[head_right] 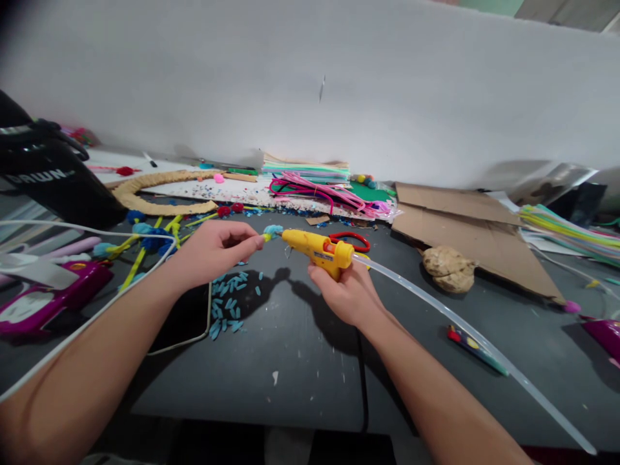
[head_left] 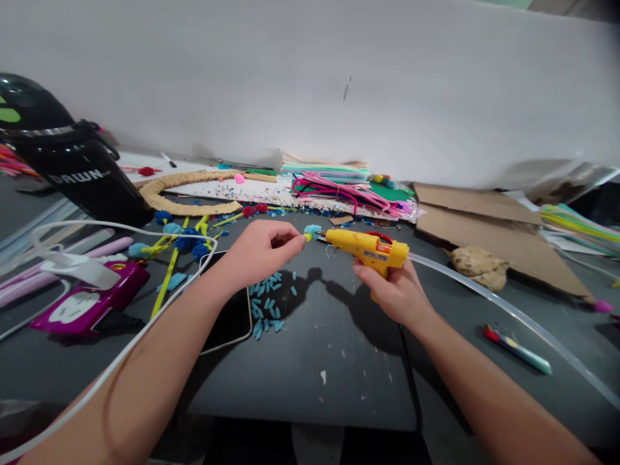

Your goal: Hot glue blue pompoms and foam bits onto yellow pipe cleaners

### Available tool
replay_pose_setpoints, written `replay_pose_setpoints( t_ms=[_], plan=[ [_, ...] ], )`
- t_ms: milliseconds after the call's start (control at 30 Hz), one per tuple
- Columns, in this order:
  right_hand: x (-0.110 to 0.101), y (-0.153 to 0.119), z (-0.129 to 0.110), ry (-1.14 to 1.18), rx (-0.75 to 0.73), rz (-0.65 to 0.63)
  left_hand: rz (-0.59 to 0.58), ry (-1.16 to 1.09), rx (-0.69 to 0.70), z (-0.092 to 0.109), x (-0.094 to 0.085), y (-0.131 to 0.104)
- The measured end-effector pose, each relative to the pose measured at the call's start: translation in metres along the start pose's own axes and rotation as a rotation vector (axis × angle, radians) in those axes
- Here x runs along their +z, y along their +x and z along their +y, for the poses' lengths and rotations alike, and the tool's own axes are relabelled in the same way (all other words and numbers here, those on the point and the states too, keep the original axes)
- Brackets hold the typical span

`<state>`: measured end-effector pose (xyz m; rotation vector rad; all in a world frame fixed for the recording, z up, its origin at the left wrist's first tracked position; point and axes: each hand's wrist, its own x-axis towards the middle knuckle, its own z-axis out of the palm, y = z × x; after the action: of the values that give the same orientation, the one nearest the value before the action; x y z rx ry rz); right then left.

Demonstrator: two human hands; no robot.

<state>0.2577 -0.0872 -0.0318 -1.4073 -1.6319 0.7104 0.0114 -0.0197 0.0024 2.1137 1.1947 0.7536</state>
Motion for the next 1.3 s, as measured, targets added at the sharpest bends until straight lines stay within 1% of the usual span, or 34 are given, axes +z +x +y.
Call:
replay_pose_setpoints(
  t_ms=[200,300,367,467,567,667,733,833,967,1067,1167,1300],
  plan=[
    [-0.003,0.003,-0.005,-0.078,0.021,0.030,0.014,-0.059,-0.001,0.005,-0.003,0.000],
    [-0.007,0.008,-0.004,-0.189,0.016,0.039,0.031,-0.095,-0.001,0.008,-0.005,-0.001],
    [-0.009,0.012,0.000,-0.300,0.031,0.034,0.047,-0.110,0.014,0.008,-0.007,-0.002],
    [-0.007,0.016,0.012,-0.437,0.065,-0.046,0.070,-0.122,0.034,0.007,-0.008,-0.001],
    [0.000,0.018,0.020,-0.474,0.059,-0.142,0.093,-0.132,0.035,0.006,-0.008,-0.001],
    [0.006,0.020,0.020,-0.500,0.005,-0.174,0.099,-0.137,0.030,0.006,-0.009,0.000],
    [0.007,0.021,0.017,-0.557,-0.010,-0.199,0.097,-0.138,0.027,0.006,-0.010,0.000],
    [0.002,0.019,0.010,-0.683,0.010,-0.225,0.100,-0.137,0.027,0.006,-0.010,-0.001],
    [-0.011,0.015,0.003,-0.779,0.057,-0.198,0.101,-0.130,0.031,0.006,-0.009,-0.001],
    [-0.021,0.013,0.002,-0.829,0.088,-0.236,0.102,-0.120,0.029,0.006,-0.008,0.000],
    [-0.028,0.011,0.004,-0.837,0.118,-0.282,0.101,-0.115,0.025,0.005,-0.008,0.000],
    [-0.034,0.010,0.005,-0.774,0.044,-0.284,0.097,-0.108,0.011,0.005,-0.008,0.000]
  ],
)
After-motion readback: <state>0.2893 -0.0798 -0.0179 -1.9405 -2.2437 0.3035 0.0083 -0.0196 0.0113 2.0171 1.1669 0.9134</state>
